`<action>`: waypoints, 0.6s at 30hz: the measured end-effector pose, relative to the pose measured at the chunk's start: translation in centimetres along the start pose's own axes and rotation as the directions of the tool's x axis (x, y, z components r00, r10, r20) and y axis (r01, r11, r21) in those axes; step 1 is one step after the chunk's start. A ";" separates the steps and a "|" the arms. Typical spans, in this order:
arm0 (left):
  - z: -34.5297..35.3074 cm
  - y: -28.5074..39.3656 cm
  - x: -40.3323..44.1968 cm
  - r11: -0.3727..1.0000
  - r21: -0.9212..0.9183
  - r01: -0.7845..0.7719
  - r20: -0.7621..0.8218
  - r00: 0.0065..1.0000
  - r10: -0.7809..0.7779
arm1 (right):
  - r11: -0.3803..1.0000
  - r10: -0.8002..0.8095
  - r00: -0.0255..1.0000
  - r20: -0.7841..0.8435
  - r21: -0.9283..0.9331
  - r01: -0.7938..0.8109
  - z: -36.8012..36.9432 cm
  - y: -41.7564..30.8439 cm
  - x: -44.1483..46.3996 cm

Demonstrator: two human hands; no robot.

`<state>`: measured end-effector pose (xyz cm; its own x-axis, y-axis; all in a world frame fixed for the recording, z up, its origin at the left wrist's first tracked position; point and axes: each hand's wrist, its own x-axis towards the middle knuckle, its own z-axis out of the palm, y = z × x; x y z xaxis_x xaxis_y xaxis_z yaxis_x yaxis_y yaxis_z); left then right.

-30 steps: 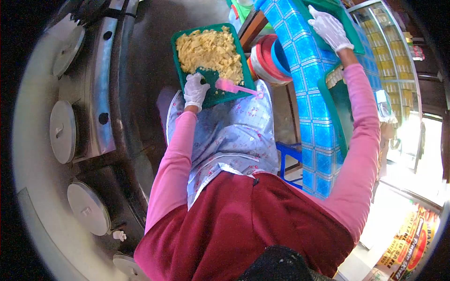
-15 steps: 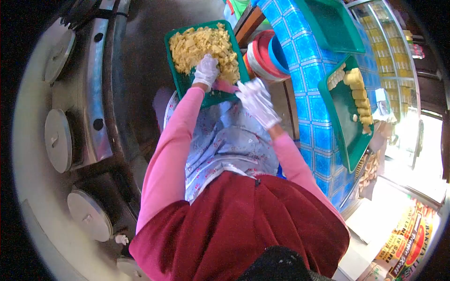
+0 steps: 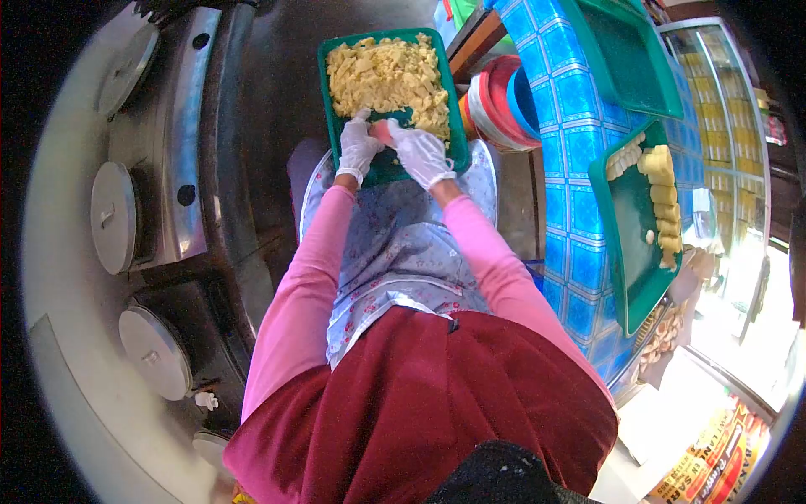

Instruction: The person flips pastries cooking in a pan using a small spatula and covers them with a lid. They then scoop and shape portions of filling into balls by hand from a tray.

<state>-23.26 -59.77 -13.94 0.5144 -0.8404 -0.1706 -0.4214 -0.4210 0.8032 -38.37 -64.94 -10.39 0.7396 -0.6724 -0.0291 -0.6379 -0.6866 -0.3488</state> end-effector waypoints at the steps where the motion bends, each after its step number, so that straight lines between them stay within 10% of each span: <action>1: 0.1 -0.4 0.0 0.996 -0.056 0.066 0.009 0.998 -0.065 | 0.999 -0.003 1.000 -0.024 0.038 0.003 1.4 -0.2 0.4; 8: 2.0 -3.4 1.2 1.000 -0.001 -0.001 -0.028 1.000 0.000 | 0.989 0.018 1.000 -0.018 0.145 -0.015 1.8 -0.3 0.6; 12: 1.7 -3.6 -0.6 0.936 -0.353 0.015 -0.046 0.998 -0.033 | 0.989 -0.059 0.995 0.075 0.139 0.048 -1.6 2.0 -0.6; 18: 2.2 -0.9 -5.2 0.989 0.083 -0.127 -0.115 0.984 0.136 | 0.939 -0.211 0.976 -0.052 -0.288 0.187 -4.9 5.8 -3.5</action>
<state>-27.18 -55.75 -15.01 0.5350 -0.8448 0.0067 -0.5434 -0.3380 0.7684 -45.68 -67.95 -7.75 0.8452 -0.5262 0.0936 -0.5224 -0.8503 -0.0633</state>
